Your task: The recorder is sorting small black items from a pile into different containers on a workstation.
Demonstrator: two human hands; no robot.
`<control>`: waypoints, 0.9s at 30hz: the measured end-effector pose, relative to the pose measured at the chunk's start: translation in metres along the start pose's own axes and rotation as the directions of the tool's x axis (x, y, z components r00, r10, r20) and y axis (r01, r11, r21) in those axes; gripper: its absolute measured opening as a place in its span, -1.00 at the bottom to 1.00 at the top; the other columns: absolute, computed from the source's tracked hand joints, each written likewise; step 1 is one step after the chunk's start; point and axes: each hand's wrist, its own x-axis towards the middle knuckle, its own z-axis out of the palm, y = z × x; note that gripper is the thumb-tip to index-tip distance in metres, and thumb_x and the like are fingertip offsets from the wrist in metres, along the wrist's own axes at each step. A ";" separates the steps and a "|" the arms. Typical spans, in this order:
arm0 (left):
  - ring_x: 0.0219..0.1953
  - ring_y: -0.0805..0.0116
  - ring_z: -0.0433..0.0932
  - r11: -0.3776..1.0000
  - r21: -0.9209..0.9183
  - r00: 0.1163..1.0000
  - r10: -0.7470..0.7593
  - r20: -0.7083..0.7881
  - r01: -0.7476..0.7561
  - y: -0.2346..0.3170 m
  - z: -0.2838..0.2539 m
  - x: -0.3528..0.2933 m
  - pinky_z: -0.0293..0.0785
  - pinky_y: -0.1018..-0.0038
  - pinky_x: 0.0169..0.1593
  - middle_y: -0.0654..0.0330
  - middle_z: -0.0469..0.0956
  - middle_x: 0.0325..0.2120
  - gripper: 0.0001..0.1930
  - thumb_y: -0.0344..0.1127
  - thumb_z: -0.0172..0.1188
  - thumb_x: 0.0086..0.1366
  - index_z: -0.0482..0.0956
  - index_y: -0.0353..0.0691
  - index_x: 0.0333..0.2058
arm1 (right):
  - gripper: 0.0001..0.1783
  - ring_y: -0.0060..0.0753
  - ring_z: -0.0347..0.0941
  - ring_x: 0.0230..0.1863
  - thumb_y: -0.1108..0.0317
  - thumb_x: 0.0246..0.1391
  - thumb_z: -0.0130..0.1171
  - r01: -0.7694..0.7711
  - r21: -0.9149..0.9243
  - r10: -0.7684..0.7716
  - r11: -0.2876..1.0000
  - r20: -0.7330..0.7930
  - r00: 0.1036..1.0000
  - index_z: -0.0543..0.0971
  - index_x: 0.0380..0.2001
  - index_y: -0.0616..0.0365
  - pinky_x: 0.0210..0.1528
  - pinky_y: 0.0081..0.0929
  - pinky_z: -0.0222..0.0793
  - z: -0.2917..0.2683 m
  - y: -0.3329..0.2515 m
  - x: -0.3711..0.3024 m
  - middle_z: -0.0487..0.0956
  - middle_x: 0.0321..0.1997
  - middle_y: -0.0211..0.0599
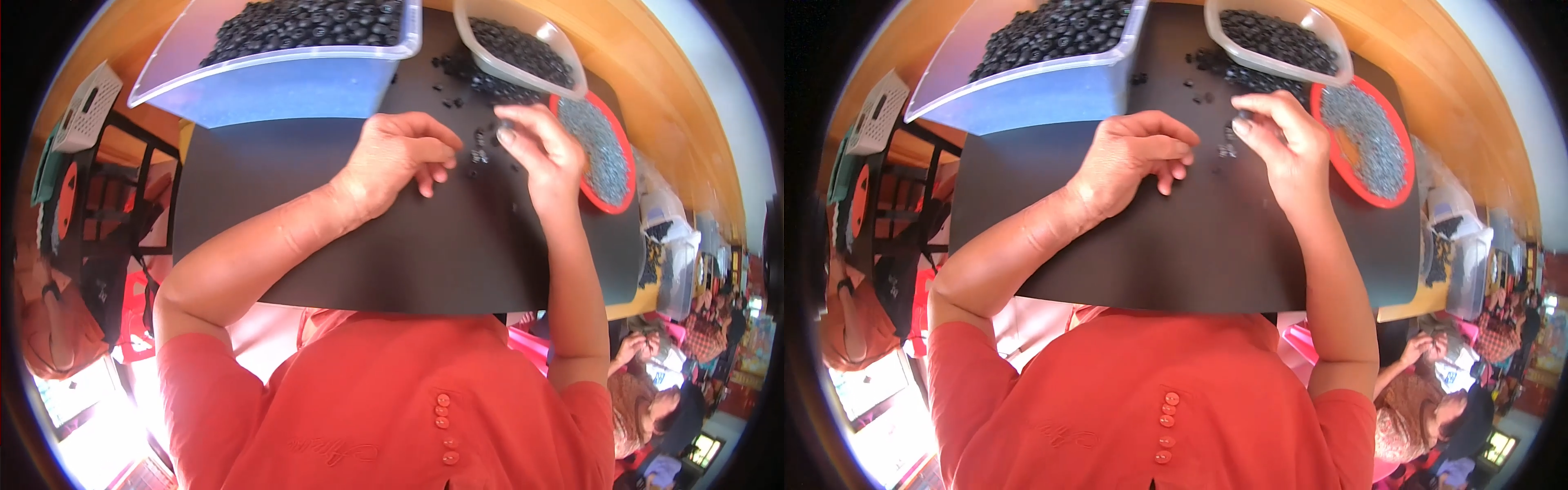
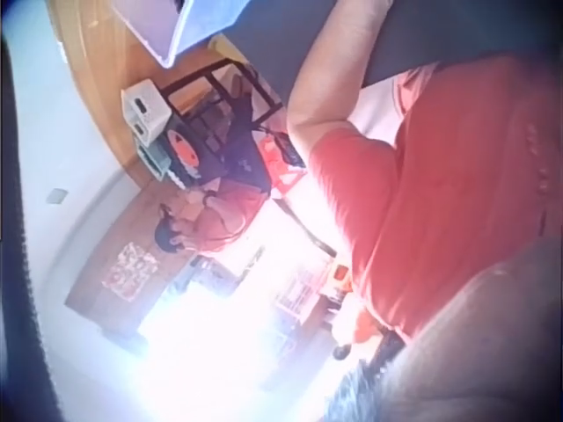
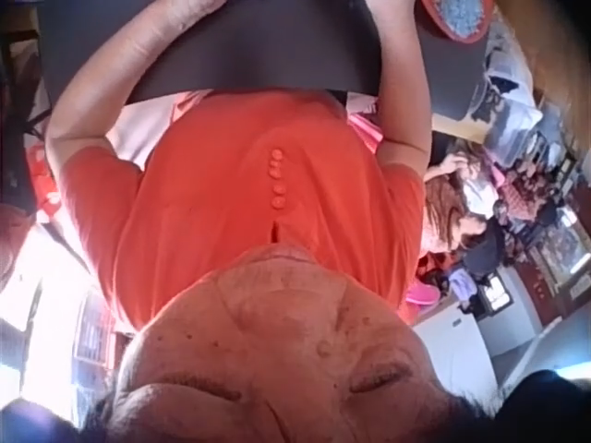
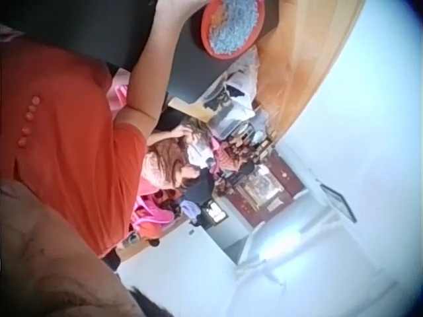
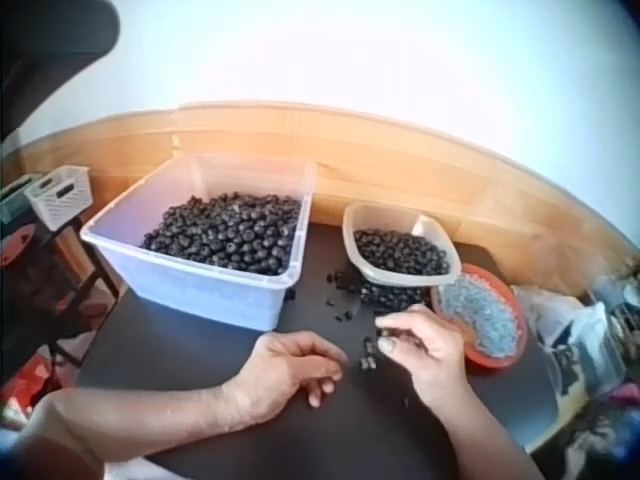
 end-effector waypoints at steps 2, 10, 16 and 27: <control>-0.46 0.43 0.56 1.000 0.026 0.999 0.012 -0.044 -0.011 0.004 0.002 -0.004 0.50 0.56 -0.44 0.12 0.58 -0.43 -0.86 -0.51 0.19 0.23 0.61 -0.43 -0.25 | -0.78 -0.54 0.51 -0.18 0.51 0.13 0.22 -0.130 0.171 0.142 0.977 -0.058 0.988 0.63 -0.14 0.27 -0.07 -0.60 0.42 -0.001 0.005 0.004 0.57 -0.22 -0.40; -0.44 0.49 0.56 0.989 0.125 0.997 0.077 -0.017 -0.074 0.006 0.009 -0.013 0.50 0.59 -0.41 0.16 0.60 -0.45 -0.86 -0.50 0.17 0.25 0.62 -0.42 -0.24 | -0.73 -0.38 0.55 -0.28 0.46 0.16 0.17 -0.255 0.599 0.253 0.759 0.090 0.963 0.60 -0.09 0.34 -0.21 -0.54 0.38 -0.007 -0.008 0.001 0.62 -0.29 -0.23; -0.40 0.39 0.58 0.999 -0.031 0.998 0.014 0.055 -0.012 0.015 0.010 -0.018 0.51 0.53 -0.38 0.12 0.60 -0.38 -0.81 -0.43 0.18 0.31 0.60 -0.43 -0.17 | -0.74 -0.34 0.53 -0.19 0.51 0.10 0.20 -0.240 0.549 0.167 0.801 0.180 0.969 0.61 -0.12 0.34 -0.15 -0.49 0.38 0.002 -0.028 -0.008 0.57 -0.19 -0.24; -0.32 0.35 0.54 0.889 -0.396 0.923 -0.071 0.377 0.230 0.021 0.019 -0.030 0.42 0.44 -0.27 0.22 0.56 -0.37 -0.75 -0.17 0.10 0.42 0.54 -0.24 -0.17 | -0.75 -0.40 0.49 -0.32 0.66 0.06 0.19 -0.090 0.685 0.004 0.723 0.125 0.992 0.59 -0.14 0.36 -0.25 -0.47 0.48 0.013 -0.048 -0.021 0.48 -0.04 -0.18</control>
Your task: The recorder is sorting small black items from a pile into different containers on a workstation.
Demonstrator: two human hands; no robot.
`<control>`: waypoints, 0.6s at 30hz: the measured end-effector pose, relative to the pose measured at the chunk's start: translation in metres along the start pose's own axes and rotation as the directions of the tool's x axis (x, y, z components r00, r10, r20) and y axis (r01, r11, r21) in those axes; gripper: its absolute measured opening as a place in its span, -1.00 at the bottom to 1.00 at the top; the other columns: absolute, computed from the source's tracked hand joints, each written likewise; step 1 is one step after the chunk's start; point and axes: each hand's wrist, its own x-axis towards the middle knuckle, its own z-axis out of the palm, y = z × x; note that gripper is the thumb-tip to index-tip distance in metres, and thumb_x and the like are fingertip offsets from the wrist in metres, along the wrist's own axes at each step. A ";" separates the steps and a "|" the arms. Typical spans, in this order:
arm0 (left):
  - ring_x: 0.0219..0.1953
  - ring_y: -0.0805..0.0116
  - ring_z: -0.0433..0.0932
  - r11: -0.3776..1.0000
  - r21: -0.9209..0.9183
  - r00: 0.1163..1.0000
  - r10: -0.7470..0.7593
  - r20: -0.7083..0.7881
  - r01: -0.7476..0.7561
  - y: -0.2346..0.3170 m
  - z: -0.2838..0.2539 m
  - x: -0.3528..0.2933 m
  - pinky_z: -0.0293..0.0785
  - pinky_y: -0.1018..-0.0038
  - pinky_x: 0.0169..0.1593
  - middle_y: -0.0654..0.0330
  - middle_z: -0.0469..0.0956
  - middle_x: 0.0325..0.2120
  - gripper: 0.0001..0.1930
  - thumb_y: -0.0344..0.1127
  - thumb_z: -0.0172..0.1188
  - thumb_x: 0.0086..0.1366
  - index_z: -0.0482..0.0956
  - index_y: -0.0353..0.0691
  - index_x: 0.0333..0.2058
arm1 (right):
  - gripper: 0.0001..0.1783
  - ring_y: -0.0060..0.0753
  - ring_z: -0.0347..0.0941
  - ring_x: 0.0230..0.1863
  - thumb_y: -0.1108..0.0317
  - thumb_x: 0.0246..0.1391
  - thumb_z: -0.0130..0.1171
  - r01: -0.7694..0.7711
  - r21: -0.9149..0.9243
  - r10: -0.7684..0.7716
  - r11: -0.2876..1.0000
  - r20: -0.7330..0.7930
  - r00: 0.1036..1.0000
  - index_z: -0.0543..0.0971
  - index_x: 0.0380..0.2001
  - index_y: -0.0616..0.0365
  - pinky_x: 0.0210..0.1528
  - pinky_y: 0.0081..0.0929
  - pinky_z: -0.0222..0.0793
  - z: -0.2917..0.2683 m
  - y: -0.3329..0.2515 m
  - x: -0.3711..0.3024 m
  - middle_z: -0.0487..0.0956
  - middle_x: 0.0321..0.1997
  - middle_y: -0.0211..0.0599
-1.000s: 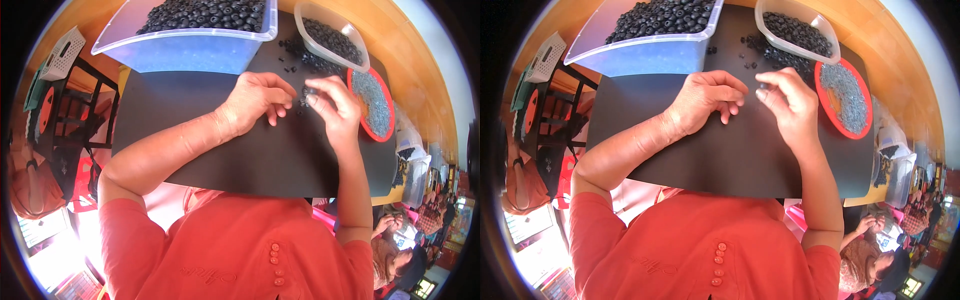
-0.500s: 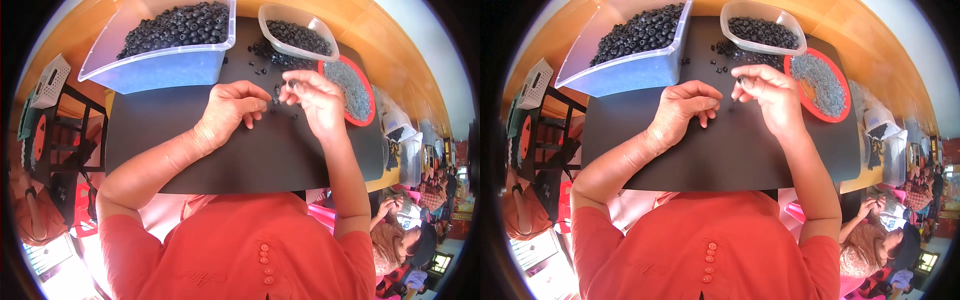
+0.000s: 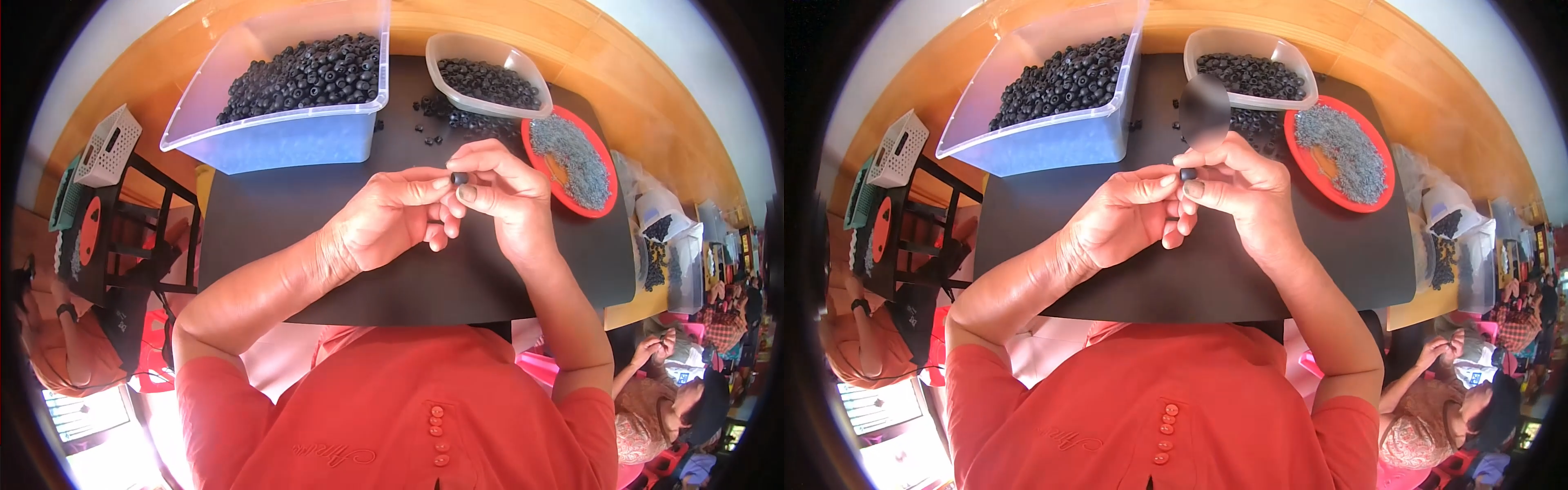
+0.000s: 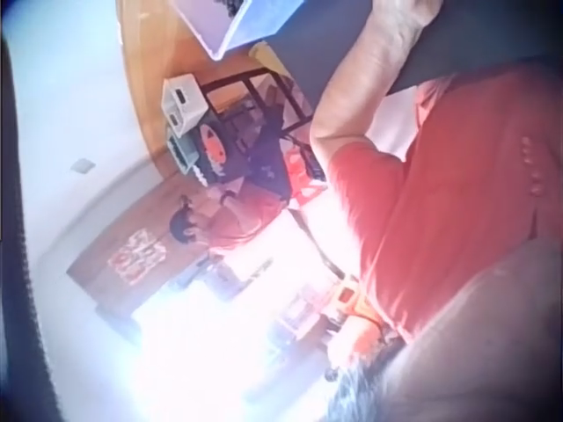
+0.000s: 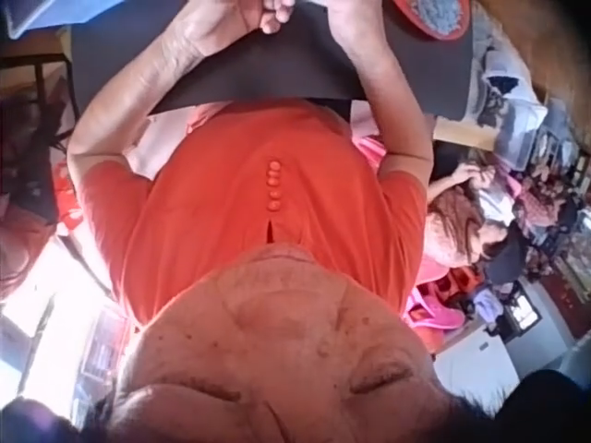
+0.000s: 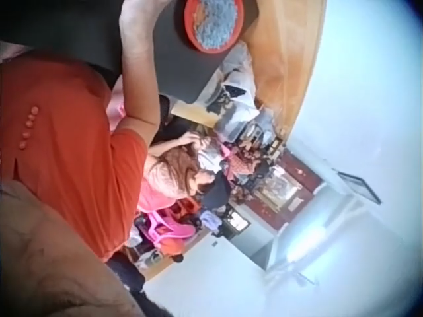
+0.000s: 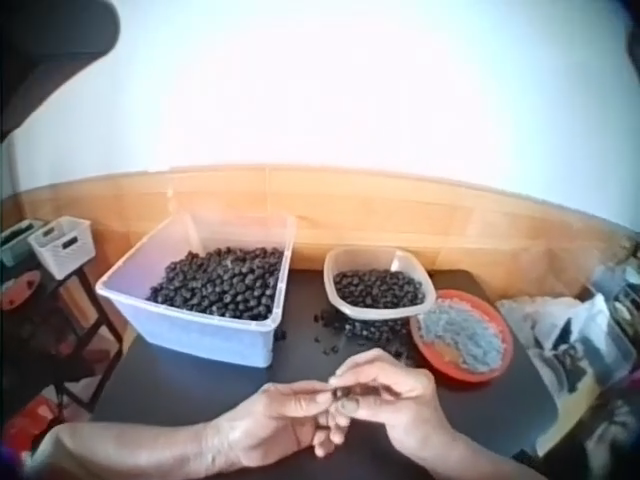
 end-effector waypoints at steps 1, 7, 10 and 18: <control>-0.32 0.35 0.54 1.000 0.010 1.000 -0.007 0.003 0.007 -0.002 0.002 0.000 0.42 0.44 -0.27 0.22 0.56 -0.37 -0.75 -0.17 0.10 0.42 0.54 -0.24 -0.17 | -0.75 -0.40 0.49 -0.32 0.66 0.06 0.19 0.009 0.003 -0.009 1.000 -0.008 1.000 0.59 -0.14 0.36 -0.25 -0.47 0.48 -0.001 0.000 -0.003 0.48 -0.04 -0.18; -0.34 0.38 0.48 0.999 0.006 0.999 -0.040 0.033 0.040 -0.018 0.016 0.008 0.35 0.46 -0.29 0.27 0.52 -0.39 -0.71 -0.05 0.13 0.39 0.53 -0.17 -0.23 | -0.79 -0.48 0.50 -0.37 0.61 0.12 0.15 -0.135 0.119 0.149 0.984 -0.113 0.982 0.59 -0.15 0.35 -0.33 -0.52 0.45 -0.004 -0.002 -0.021 0.53 -0.21 -0.27; -0.38 0.39 0.46 0.999 -0.005 0.999 -0.041 0.004 0.041 -0.030 0.014 0.017 0.33 0.47 -0.32 0.28 0.51 -0.42 -0.71 -0.05 0.20 0.33 0.54 -0.17 -0.26 | -0.82 -0.51 0.49 -0.37 0.57 0.13 0.17 -0.164 0.099 0.179 0.982 -0.176 0.968 0.61 -0.18 0.34 -0.29 -0.53 0.43 -0.008 -0.002 -0.031 0.54 -0.31 -0.34; -0.41 0.38 0.44 0.998 -0.032 0.991 -0.064 -0.121 0.061 -0.024 0.003 0.030 0.30 0.49 -0.42 0.21 0.51 -0.45 -0.88 -0.28 0.24 0.15 0.57 -0.18 -0.43 | -0.87 -0.11 0.47 -0.28 0.53 -0.05 0.26 -0.023 -0.992 -0.413 0.123 -0.072 0.908 0.62 -0.35 0.16 -0.20 -0.27 0.36 -0.117 -0.024 -0.037 0.49 -0.38 -0.21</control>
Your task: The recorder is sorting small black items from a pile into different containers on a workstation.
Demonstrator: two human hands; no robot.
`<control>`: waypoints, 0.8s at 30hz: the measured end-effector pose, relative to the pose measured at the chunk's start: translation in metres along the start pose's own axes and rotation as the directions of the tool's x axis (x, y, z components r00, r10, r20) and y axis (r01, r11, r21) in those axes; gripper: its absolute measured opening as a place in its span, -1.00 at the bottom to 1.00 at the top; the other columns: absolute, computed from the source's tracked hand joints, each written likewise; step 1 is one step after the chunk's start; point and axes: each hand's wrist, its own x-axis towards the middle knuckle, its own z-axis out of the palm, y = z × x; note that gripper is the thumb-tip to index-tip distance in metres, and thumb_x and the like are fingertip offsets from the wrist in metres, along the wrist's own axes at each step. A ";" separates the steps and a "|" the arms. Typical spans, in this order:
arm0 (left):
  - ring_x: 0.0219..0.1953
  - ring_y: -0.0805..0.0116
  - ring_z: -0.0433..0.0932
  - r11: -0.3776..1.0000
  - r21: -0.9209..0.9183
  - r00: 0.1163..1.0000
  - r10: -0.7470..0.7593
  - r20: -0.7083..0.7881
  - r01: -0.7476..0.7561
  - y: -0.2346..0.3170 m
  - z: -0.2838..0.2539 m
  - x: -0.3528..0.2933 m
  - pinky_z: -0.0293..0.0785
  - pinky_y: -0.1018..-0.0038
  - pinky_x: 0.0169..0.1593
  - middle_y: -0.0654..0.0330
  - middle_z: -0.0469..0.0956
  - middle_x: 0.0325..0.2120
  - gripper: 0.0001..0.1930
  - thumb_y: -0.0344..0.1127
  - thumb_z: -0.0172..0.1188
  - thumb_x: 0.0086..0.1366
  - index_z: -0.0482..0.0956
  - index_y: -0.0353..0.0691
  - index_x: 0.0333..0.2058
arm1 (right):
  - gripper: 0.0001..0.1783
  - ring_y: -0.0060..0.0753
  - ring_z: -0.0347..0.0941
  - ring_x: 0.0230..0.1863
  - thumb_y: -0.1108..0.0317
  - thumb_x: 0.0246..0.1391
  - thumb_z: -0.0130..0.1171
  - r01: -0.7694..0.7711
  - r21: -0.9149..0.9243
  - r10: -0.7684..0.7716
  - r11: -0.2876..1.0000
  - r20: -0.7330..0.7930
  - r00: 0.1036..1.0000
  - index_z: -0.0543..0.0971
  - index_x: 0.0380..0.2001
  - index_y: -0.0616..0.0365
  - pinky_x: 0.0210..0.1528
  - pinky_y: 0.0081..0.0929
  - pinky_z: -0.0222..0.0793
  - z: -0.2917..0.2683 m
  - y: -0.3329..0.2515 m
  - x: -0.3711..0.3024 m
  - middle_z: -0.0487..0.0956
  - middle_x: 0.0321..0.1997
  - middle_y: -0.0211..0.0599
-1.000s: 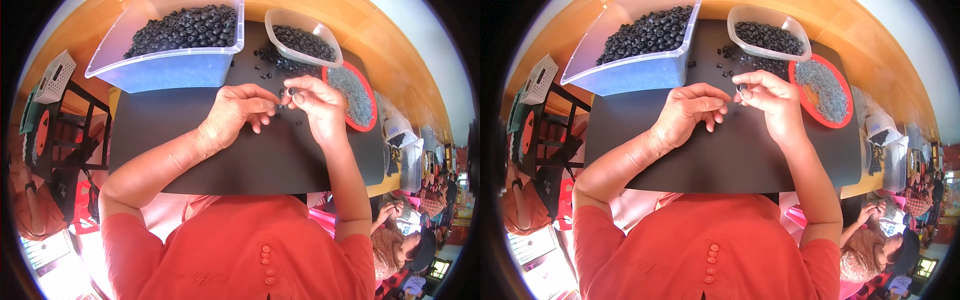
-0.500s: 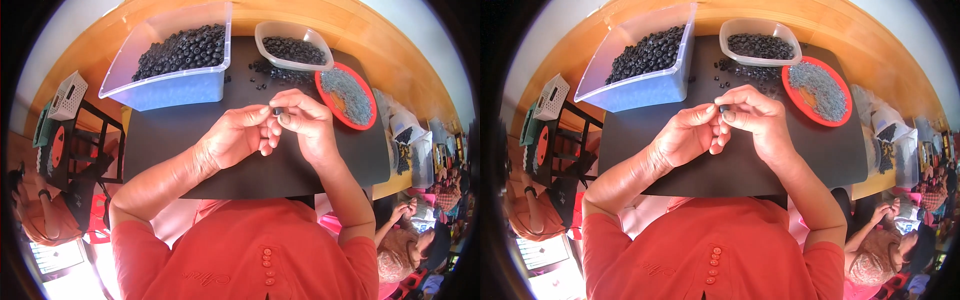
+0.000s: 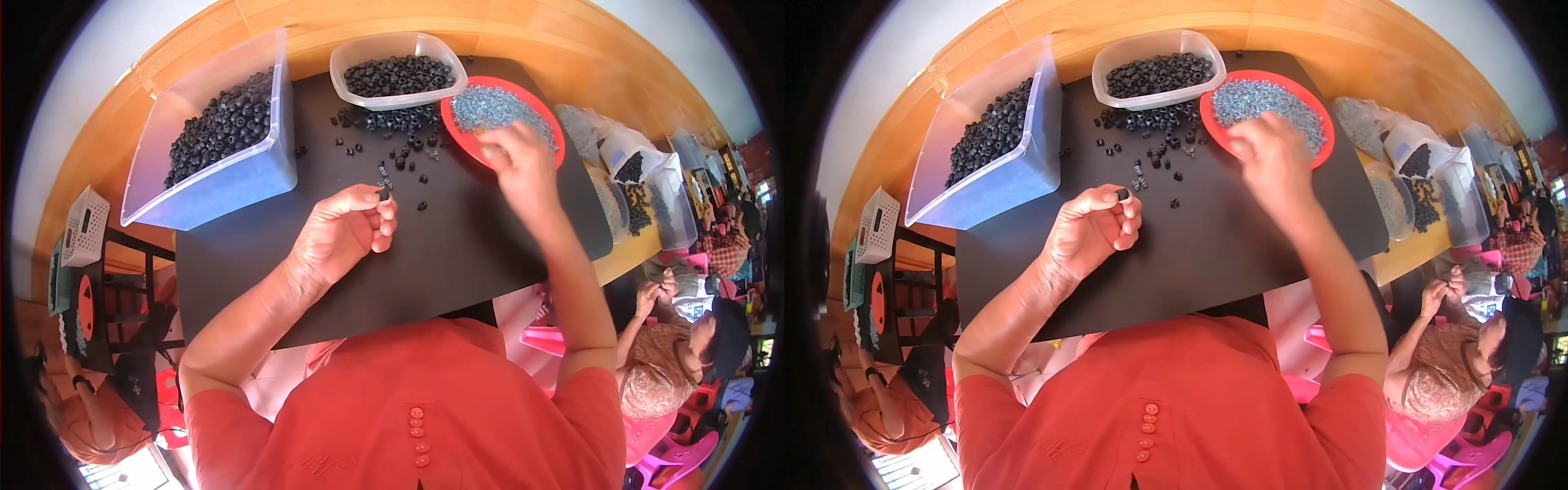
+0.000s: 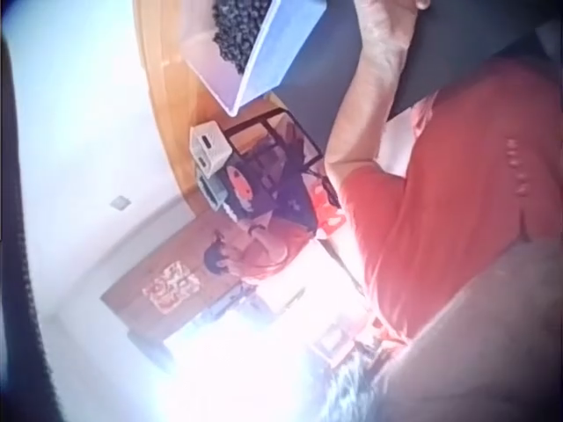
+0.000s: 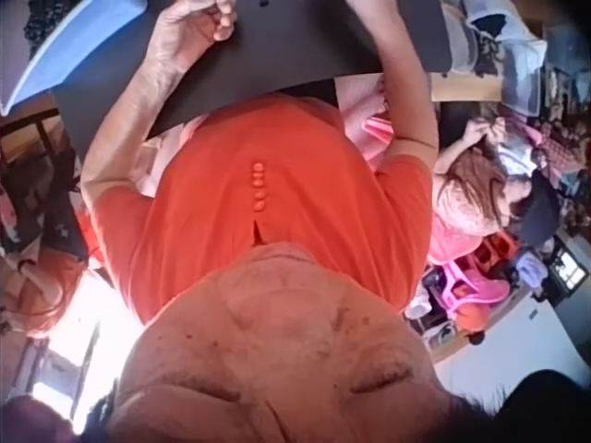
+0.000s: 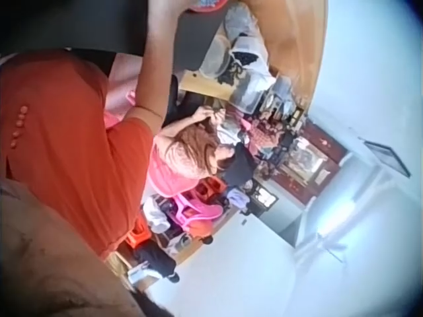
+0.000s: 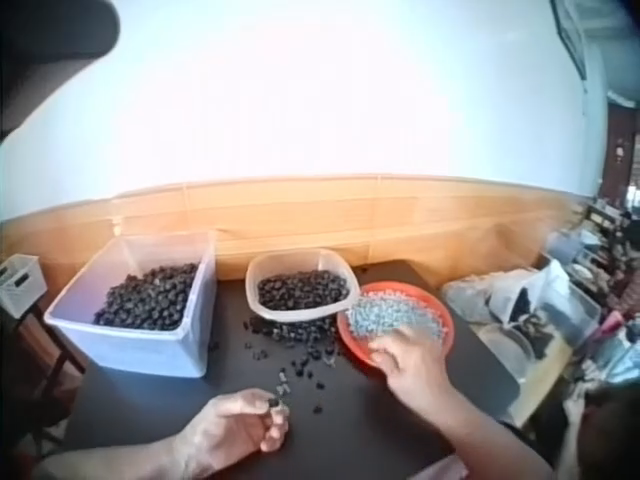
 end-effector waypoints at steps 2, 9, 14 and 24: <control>-0.41 0.39 0.44 1.000 -0.003 1.000 -0.005 -0.015 0.005 -0.001 -0.006 0.000 0.30 0.49 -0.42 0.18 0.51 -0.44 -0.89 -0.30 0.24 0.14 0.56 -0.19 -0.44 | -0.86 -0.09 0.46 -0.20 0.48 -0.05 0.25 -0.009 -0.286 0.054 0.958 0.147 0.988 0.64 -0.34 0.08 -0.16 -0.21 0.32 -0.006 0.025 0.005 0.49 -0.40 -0.28; -0.43 0.35 0.45 1.000 -0.011 1.000 0.025 0.006 -0.025 -0.001 -0.016 0.003 0.31 0.47 -0.41 0.08 0.50 -0.40 -0.91 -0.43 0.24 0.09 0.49 -0.22 -0.50 | -0.84 -0.13 0.47 -0.18 0.46 -0.01 0.19 0.334 -0.429 -0.148 0.839 0.411 0.899 0.63 -0.32 0.00 -0.14 -0.19 0.28 0.022 0.053 0.016 0.54 -0.36 -0.34; -0.45 0.31 0.50 0.996 -0.040 0.996 0.076 -0.051 -0.078 -0.001 -0.017 -0.003 0.36 0.42 -0.41 0.04 0.55 -0.43 -0.87 -0.52 0.28 0.05 0.47 -0.26 -0.49 | -0.87 -0.15 0.47 -0.14 0.48 -0.03 0.14 0.265 -0.326 -0.105 0.907 0.435 0.894 0.60 -0.37 0.06 -0.12 -0.20 0.28 0.027 0.055 0.020 0.57 -0.34 -0.32; -0.44 0.35 0.51 0.994 -0.070 0.995 0.084 -0.053 -0.088 -0.001 -0.020 0.003 0.41 0.43 -0.38 0.17 0.57 -0.44 -0.79 -0.46 0.35 0.16 0.55 -0.33 -0.24 | -0.91 -0.50 0.49 -0.24 0.60 0.09 0.17 -0.133 0.324 0.047 0.937 0.260 0.964 0.59 -0.31 0.28 -0.12 -0.57 0.39 0.016 -0.005 0.028 0.51 -0.34 -0.36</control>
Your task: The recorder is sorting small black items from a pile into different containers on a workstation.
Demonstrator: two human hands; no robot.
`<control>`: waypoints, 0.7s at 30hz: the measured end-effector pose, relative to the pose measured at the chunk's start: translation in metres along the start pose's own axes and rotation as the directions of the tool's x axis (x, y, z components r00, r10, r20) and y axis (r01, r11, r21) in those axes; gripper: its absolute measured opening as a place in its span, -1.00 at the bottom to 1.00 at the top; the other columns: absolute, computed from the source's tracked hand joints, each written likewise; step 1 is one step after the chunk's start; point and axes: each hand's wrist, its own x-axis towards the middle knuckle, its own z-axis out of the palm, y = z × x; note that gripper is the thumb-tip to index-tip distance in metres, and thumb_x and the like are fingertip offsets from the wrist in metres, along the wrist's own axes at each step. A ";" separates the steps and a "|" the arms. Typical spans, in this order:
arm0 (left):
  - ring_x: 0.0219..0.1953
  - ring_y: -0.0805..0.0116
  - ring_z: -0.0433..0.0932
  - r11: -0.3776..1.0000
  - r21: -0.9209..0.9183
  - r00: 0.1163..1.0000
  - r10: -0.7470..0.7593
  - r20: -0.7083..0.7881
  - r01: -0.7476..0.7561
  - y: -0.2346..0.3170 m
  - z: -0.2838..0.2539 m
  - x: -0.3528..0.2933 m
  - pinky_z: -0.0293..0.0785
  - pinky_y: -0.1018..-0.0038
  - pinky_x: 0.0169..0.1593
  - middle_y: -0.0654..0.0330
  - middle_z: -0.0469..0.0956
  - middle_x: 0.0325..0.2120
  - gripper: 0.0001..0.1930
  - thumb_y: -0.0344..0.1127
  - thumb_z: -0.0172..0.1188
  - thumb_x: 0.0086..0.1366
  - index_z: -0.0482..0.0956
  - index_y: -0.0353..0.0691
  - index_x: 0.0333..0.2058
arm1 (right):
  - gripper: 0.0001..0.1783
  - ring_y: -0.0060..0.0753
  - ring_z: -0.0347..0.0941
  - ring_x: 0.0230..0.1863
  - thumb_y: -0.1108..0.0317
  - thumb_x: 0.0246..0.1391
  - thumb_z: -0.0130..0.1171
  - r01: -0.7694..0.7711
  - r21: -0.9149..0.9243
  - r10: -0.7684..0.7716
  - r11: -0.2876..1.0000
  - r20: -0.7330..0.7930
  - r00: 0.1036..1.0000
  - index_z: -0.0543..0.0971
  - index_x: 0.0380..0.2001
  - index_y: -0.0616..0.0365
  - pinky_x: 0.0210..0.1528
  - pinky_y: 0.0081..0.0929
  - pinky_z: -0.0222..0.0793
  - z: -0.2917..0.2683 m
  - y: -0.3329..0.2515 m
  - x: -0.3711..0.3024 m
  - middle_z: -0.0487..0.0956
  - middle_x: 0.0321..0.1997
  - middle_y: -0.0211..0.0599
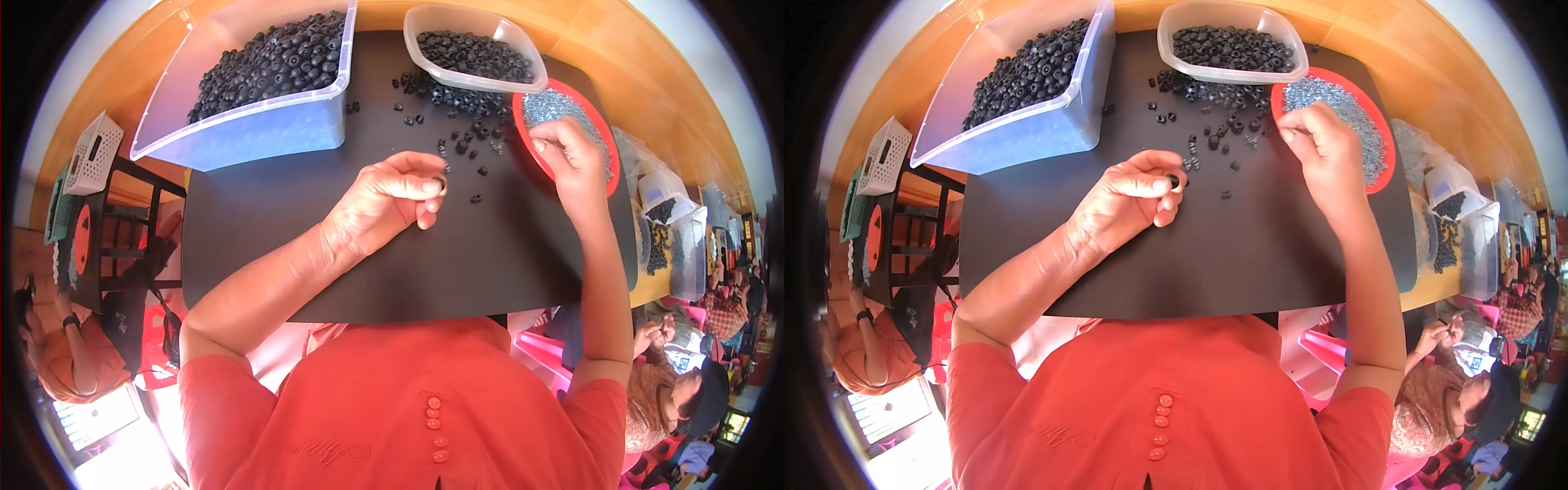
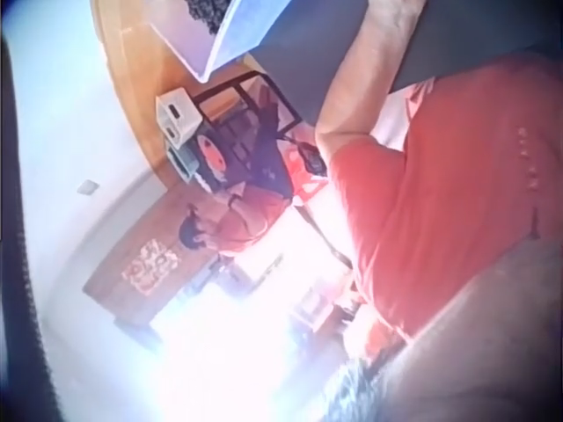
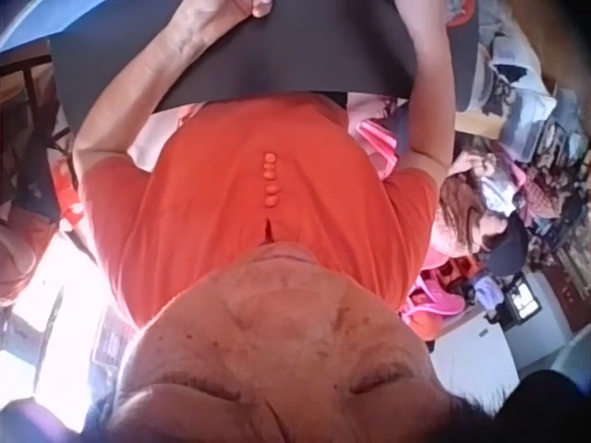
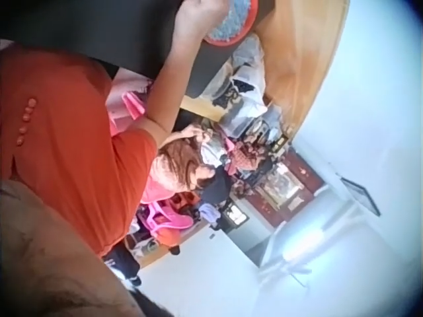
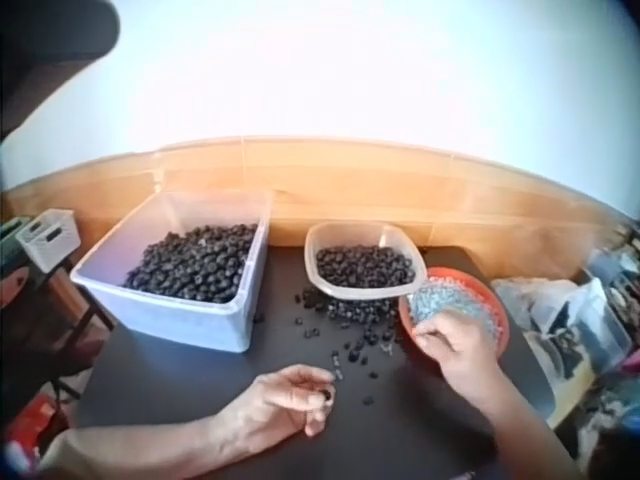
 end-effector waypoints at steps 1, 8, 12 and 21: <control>-0.44 0.35 0.51 1.000 0.000 1.000 0.004 -0.012 -0.004 0.000 -0.001 -0.001 0.41 0.43 -0.38 0.17 0.57 -0.44 -0.79 -0.46 0.35 0.16 0.55 -0.33 -0.24 | -0.91 -0.50 0.49 -0.24 0.60 0.09 0.17 0.002 0.011 -0.002 1.000 0.006 1.000 0.59 -0.31 0.28 -0.12 -0.57 0.39 0.006 -0.014 0.001 0.51 -0.34 -0.36; -0.46 0.42 0.41 0.995 -0.063 0.994 -0.072 0.088 0.077 -0.001 -0.008 0.000 0.32 0.49 -0.43 0.24 0.50 -0.43 -0.74 -0.24 0.26 0.30 0.55 -0.28 -0.14 | -0.90 -0.56 0.53 -0.24 0.56 0.11 0.22 -0.297 0.607 0.208 0.738 0.214 0.954 0.61 -0.28 0.29 -0.11 -0.62 0.42 0.036 -0.071 0.009 0.60 -0.28 -0.38; -0.46 0.43 0.41 0.997 -0.062 0.998 -0.043 0.054 0.047 -0.001 -0.007 0.000 0.31 0.49 -0.46 0.24 0.51 -0.43 -0.75 -0.24 0.27 0.30 0.54 -0.27 -0.16 | -0.91 -0.57 0.53 -0.22 0.58 0.12 0.22 -0.270 0.592 0.153 0.759 0.240 0.959 0.61 -0.28 0.29 -0.12 -0.61 0.42 0.051 -0.071 0.003 0.59 -0.28 -0.39; -0.46 0.40 0.53 0.994 -0.091 0.996 -0.046 0.082 0.054 -0.001 -0.013 0.000 0.45 0.41 -0.41 0.21 0.57 -0.45 -0.83 -0.32 0.30 0.27 0.55 -0.26 -0.26 | -0.95 -0.61 0.52 -0.30 0.57 0.12 0.23 -0.242 0.622 0.100 0.745 0.254 0.962 0.57 -0.33 0.30 -0.18 -0.60 0.45 0.068 -0.069 -0.005 0.62 -0.35 -0.34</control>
